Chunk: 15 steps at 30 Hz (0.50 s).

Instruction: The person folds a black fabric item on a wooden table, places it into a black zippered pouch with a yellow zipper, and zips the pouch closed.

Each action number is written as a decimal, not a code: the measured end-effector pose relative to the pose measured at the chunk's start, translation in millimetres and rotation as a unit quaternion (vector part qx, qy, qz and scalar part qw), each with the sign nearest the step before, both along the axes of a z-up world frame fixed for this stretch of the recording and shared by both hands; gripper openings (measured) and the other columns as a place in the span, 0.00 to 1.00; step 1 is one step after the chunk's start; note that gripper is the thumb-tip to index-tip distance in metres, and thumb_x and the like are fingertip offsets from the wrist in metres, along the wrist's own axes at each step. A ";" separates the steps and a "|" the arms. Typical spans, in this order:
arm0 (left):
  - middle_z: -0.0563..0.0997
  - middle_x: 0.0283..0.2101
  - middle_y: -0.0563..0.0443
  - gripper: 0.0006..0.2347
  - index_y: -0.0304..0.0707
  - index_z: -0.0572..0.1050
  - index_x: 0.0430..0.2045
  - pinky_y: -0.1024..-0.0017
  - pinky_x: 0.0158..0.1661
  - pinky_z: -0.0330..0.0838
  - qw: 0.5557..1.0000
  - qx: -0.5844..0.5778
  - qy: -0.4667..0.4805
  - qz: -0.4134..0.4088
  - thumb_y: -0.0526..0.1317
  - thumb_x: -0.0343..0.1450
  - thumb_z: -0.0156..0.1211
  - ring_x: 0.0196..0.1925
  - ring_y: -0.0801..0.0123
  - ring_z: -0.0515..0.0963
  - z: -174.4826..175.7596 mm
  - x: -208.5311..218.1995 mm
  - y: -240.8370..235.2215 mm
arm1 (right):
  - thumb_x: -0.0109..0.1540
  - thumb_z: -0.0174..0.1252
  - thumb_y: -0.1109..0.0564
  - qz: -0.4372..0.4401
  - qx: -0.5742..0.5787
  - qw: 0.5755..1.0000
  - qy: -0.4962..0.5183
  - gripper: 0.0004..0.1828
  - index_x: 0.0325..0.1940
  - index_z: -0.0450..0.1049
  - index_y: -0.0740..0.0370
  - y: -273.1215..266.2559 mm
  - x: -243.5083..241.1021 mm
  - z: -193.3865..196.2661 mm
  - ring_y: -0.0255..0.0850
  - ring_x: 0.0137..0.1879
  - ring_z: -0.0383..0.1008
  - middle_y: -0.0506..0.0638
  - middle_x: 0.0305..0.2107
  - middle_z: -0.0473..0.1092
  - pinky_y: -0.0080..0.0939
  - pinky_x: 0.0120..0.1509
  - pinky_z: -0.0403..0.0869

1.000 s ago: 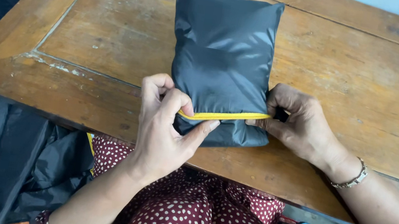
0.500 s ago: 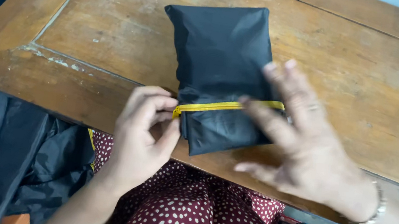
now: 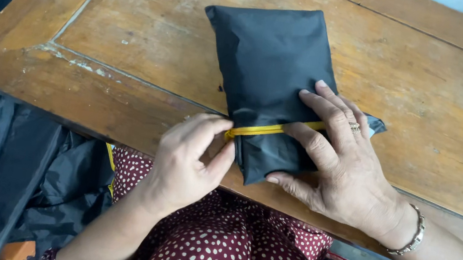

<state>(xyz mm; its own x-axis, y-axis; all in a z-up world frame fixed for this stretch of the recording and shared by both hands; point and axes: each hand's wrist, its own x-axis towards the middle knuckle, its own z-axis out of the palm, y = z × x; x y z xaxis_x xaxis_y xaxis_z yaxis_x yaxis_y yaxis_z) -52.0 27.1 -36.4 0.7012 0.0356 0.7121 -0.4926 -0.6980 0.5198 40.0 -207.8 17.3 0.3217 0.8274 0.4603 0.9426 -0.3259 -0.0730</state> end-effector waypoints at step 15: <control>0.77 0.31 0.43 0.04 0.29 0.72 0.26 0.65 0.32 0.74 0.994 0.092 -0.054 0.024 0.25 0.69 0.60 0.29 0.60 0.77 4.3 -3.1 -7.0 | 0.64 0.63 0.38 -0.021 0.024 0.998 -0.048 0.26 0.51 0.68 0.61 6.0 0.5 -11.1 0.68 0.66 0.69 0.66 0.57 0.64 0.67 0.62 0.69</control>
<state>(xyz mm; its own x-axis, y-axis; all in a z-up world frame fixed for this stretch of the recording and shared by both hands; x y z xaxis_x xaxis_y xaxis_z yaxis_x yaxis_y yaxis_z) -55.1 20.1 -32.1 0.6202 -0.0718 0.7811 -0.5035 -0.8001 0.3262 40.5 -201.8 6.2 0.3079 0.7907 0.5292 0.9317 -0.3631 0.0003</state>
